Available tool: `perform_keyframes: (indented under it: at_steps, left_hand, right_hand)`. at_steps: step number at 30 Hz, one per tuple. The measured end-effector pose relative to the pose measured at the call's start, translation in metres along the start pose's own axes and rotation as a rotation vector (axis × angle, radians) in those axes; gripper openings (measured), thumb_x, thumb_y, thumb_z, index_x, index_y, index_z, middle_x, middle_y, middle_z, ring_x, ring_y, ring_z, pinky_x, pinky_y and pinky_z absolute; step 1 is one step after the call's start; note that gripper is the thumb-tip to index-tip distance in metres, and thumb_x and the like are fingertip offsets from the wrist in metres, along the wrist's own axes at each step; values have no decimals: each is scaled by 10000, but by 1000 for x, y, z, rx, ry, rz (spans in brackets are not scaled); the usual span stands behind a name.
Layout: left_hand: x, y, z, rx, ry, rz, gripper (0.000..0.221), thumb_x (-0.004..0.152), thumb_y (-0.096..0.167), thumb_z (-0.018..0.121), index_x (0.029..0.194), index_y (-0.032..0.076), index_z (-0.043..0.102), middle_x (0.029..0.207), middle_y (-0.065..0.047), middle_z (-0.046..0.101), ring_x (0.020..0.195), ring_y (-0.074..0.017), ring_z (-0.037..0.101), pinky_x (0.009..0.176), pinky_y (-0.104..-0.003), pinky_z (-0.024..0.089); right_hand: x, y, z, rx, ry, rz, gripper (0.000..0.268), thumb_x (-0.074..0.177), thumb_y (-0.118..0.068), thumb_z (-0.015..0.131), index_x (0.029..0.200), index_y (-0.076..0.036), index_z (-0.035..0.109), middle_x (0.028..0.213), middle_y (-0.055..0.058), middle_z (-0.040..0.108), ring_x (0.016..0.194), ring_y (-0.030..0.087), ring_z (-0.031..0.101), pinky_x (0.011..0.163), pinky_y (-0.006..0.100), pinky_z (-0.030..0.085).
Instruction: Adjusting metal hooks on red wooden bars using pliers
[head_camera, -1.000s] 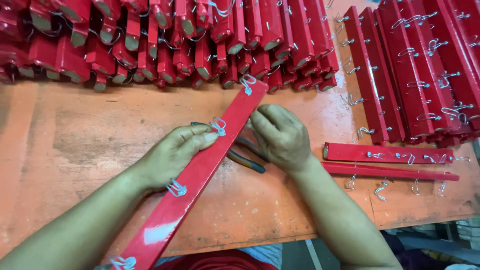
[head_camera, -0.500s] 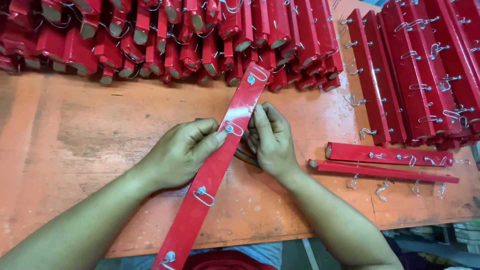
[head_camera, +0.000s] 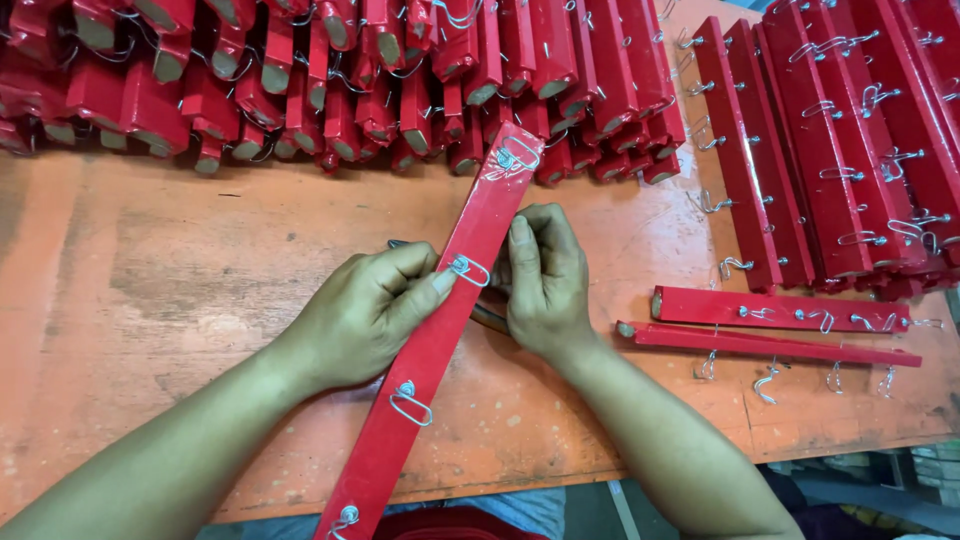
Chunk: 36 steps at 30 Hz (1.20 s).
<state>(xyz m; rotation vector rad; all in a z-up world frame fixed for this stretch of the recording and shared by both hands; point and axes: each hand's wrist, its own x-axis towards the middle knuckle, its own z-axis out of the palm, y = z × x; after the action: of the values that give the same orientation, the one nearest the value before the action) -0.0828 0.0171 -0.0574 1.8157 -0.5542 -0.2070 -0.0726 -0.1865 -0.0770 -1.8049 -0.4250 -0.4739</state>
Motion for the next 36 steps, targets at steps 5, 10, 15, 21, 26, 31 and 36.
perform_keyframes:
  at_steps: [5,10,15,21,26,31,36]
  left_hand:
    - [2,2,-1,15,14,-3,288,979,279,578,747,109,585,498,-127,492,539,-238,518,559,-377,489]
    - [2,2,3,19,38,-6,283,978,266,589,744,106,594,479,-106,490,531,-199,519,547,-345,480]
    - [2,0,6,28,44,-6,273,966,252,595,751,84,581,477,-142,483,508,-234,487,533,-356,457]
    - [4,-4,3,52,64,5,273,961,282,602,756,103,588,478,-133,495,508,-226,500,528,-361,464]
    - [0,26,-9,58,164,1,278,978,286,571,782,89,589,491,-164,466,511,-223,463,523,-382,452]
    - [-3,31,-21,14,357,13,271,1001,293,584,793,124,618,496,-79,418,562,-122,431,520,-315,436]
    - [-1,32,-23,45,541,33,249,1067,313,520,908,124,552,685,64,453,639,-45,384,562,-257,346]
  right_hand:
    - [-2,-12,9,258,49,216,263,1083,-188,426,907,-23,529,616,53,434,472,134,473,437,257,457]
    - [0,-23,9,409,46,390,247,1073,-196,426,898,-40,505,657,9,351,478,89,386,411,240,409]
    - [2,-21,10,634,104,586,213,1046,-205,454,907,-48,495,702,1,333,488,72,348,394,221,355]
    - [1,-23,9,604,99,543,243,1058,-231,485,931,-28,521,696,41,385,485,109,408,424,269,418]
    - [-8,-22,-4,468,-181,467,432,1065,-367,397,990,14,585,688,141,573,499,190,591,454,326,530]
    - [-16,-55,1,384,-604,398,265,991,-242,563,971,-1,672,685,101,657,554,182,678,504,287,555]
    - [-22,-60,7,170,-736,324,179,936,-274,688,954,-105,632,767,-41,577,662,45,504,582,205,430]
